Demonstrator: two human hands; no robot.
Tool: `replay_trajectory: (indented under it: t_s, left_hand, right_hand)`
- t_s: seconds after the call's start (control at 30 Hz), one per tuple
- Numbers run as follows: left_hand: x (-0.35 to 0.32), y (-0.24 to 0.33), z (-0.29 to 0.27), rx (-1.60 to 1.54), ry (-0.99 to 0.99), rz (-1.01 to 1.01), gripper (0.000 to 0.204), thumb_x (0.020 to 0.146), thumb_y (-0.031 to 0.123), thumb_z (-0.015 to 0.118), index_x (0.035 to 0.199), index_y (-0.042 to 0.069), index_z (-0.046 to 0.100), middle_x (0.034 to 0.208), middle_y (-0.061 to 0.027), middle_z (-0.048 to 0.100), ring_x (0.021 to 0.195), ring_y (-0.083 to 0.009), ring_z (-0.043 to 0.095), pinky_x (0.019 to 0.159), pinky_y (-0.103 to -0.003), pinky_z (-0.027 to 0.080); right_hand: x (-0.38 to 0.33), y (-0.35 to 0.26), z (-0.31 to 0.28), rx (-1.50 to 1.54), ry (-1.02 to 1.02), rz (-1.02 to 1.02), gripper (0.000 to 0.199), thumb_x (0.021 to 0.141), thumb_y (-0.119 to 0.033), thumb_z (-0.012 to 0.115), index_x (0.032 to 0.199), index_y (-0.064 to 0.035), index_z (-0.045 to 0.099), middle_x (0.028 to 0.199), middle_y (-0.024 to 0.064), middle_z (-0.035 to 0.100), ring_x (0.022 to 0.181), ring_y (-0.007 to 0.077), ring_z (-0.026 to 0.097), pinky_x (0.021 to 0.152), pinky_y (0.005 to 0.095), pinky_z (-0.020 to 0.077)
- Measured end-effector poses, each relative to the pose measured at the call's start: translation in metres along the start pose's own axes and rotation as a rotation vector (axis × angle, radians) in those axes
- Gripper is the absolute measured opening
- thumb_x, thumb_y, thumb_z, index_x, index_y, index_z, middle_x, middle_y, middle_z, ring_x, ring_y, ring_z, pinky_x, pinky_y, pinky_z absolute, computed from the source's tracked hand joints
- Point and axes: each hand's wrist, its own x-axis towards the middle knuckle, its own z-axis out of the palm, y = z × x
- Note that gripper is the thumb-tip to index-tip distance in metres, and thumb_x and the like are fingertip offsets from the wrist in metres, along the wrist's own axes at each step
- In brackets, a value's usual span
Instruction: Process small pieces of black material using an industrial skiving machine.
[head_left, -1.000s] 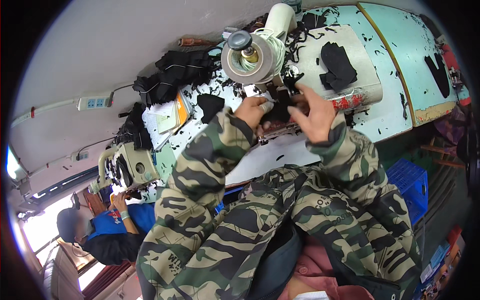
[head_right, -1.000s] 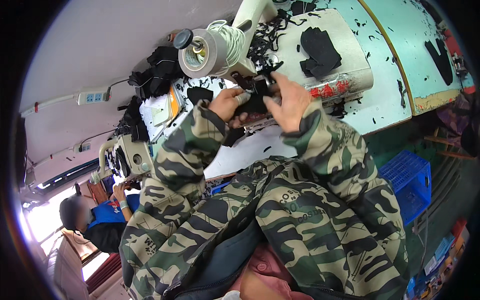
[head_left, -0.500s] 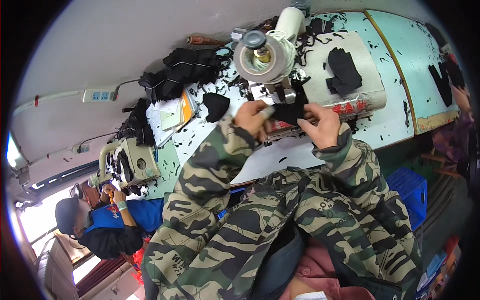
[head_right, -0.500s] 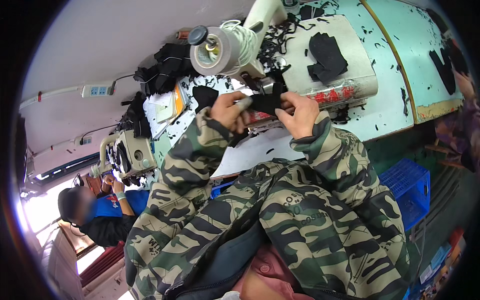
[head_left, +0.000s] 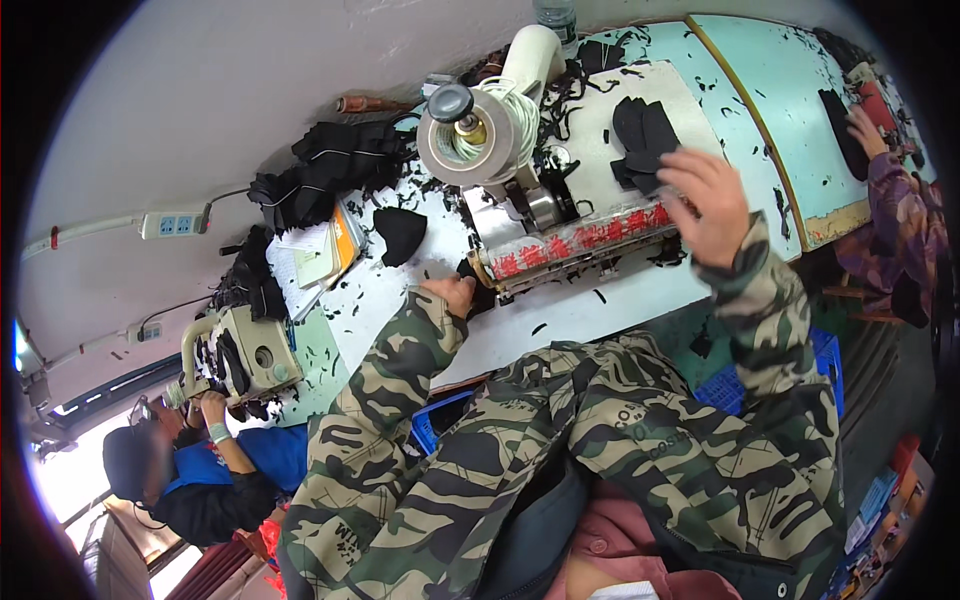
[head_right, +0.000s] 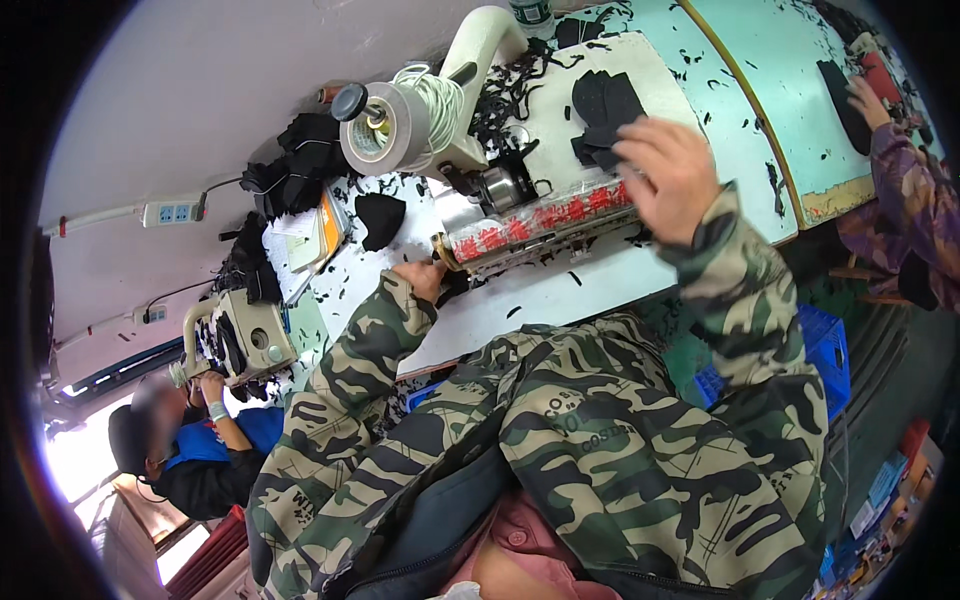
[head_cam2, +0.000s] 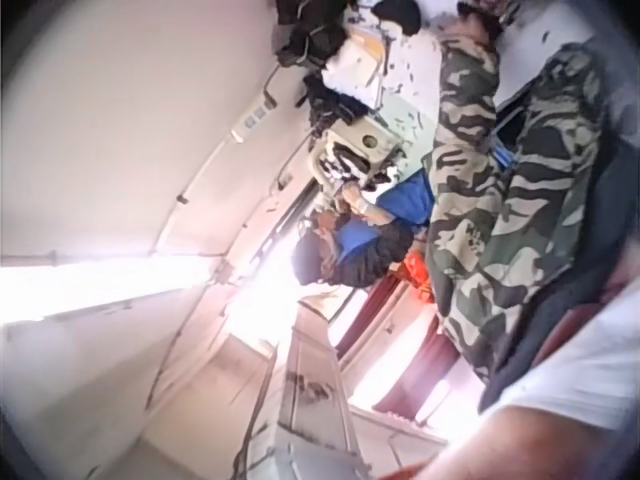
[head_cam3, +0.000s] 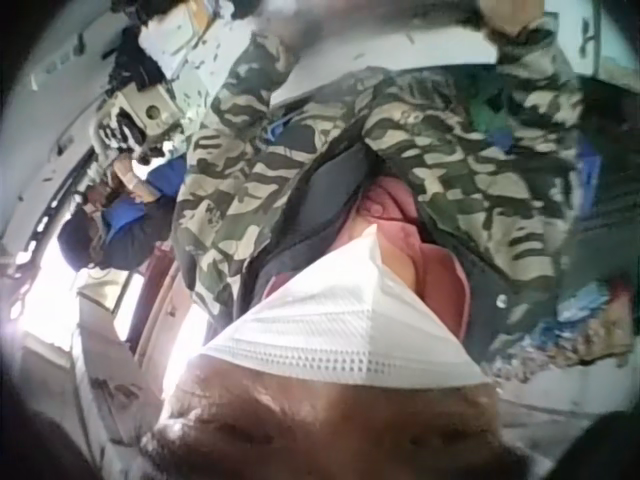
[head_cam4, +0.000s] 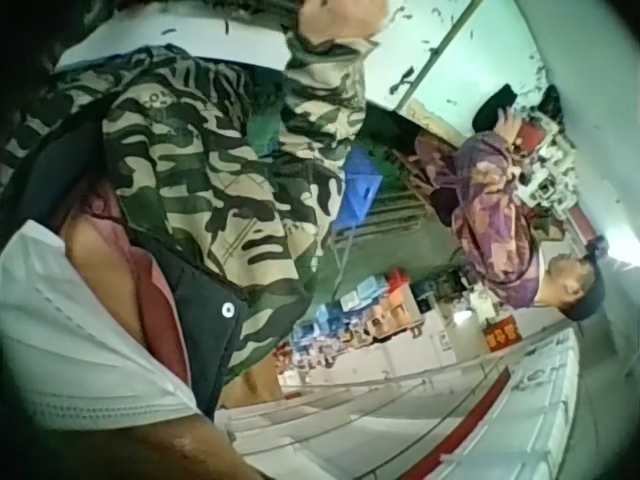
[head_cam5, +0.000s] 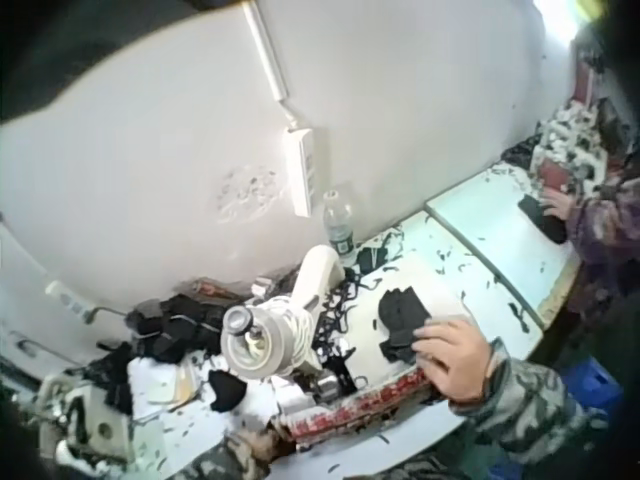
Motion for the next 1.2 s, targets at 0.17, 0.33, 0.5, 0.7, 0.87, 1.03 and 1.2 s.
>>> replay_trajectory:
  t_s: [0.17, 0.33, 0.5, 0.7, 0.87, 1.03, 1.2]
  left_hand:
    - [-0.02, 0.032, -0.041, -0.129, 0.013, 0.324, 0.024, 0.069, 0.017, 0.06, 0.093, 0.014, 0.06, 0.077, -0.0117, 0.062, 0.068, -0.0313, 0.06, 0.061, -0.042, 0.047]
    - [-0.003, 0.039, -0.089, -0.969, -0.14, 0.256, 0.021, 0.084, 0.019, 0.054, 0.1, 0.006, 0.056, 0.061, -0.0136, 0.057, 0.055, -0.0254, 0.058, 0.045, -0.035, 0.044]
    - [0.022, 0.019, -0.116, -1.576, -0.621, -0.065, 0.019, 0.09, 0.02, 0.048, 0.097, 0.004, 0.055, 0.057, -0.0066, 0.055, 0.035, -0.0101, 0.046, 0.031, -0.021, 0.037]
    - [0.056, -0.005, -0.113, -1.448, -0.449, -0.102, 0.026, 0.089, 0.025, 0.05, 0.097, 0.002, 0.057, 0.06, -0.0047, 0.056, 0.042, -0.0089, 0.051, 0.032, -0.021, 0.039]
    - [0.046, 0.014, -0.11, -1.457, -0.401, -0.153, 0.024, 0.092, 0.025, 0.047, 0.101, 0.005, 0.056, 0.061, -0.0041, 0.056, 0.041, -0.0076, 0.049, 0.034, -0.019, 0.038]
    - [0.028, 0.016, -0.12, -1.516, -0.394, 0.055, 0.021, 0.091, 0.022, 0.047, 0.097, 0.003, 0.055, 0.062, -0.0024, 0.054, 0.043, -0.0062, 0.049, 0.038, -0.017, 0.038]
    - [0.01, 0.022, -0.13, -1.512, -0.485, 0.155, 0.019, 0.092, 0.019, 0.047, 0.099, 0.004, 0.054, 0.064, -0.003, 0.055, 0.041, -0.0075, 0.048, 0.037, -0.018, 0.036]
  right_hand:
    - [-0.042, -0.074, 0.043, 0.976, -0.503, 0.178, 0.023, 0.069, -0.013, 0.069, 0.09, -0.0049, 0.064, 0.101, 0.0117, 0.061, 0.09, 0.0262, 0.059, 0.079, 0.0332, 0.0468]
    - [-0.022, -0.105, 0.066, 1.019, -0.356, 0.7, 0.012, 0.074, 0.0, 0.063, 0.084, 0.0009, 0.057, 0.071, 0.0052, 0.059, 0.065, 0.0104, 0.057, 0.06, 0.0238, 0.0459]
    - [-0.023, -0.115, 0.085, 0.832, -0.241, 0.515, 0.025, 0.076, 0.001, 0.059, 0.101, 0.001, 0.058, 0.083, 0.01, 0.062, 0.069, 0.0108, 0.06, 0.061, 0.0241, 0.0483]
    - [-0.01, -0.11, 0.114, 1.494, -0.275, 1.024, 0.033, 0.083, -0.005, 0.054, 0.114, 0.0069, 0.051, 0.093, 0.0125, 0.063, 0.075, 0.0148, 0.063, 0.06, 0.0233, 0.0499]
    - [0.008, -0.086, 0.068, 0.685, -0.289, 0.597, 0.024, 0.076, -0.013, 0.063, 0.095, 0.0012, 0.062, 0.077, 0.0131, 0.064, 0.067, 0.0171, 0.063, 0.06, 0.0275, 0.0478]
    - [0.014, -0.078, 0.064, 0.708, -0.308, 0.615, 0.024, 0.075, -0.011, 0.066, 0.092, 0.0034, 0.057, 0.077, 0.0089, 0.061, 0.066, 0.013, 0.059, 0.06, 0.0267, 0.0472]
    - [-0.009, -0.093, 0.072, 1.553, -0.369, 0.961, 0.018, 0.072, -0.003, 0.066, 0.086, 0.0003, 0.056, 0.074, 0.0072, 0.06, 0.064, 0.01, 0.058, 0.059, 0.0267, 0.0483]
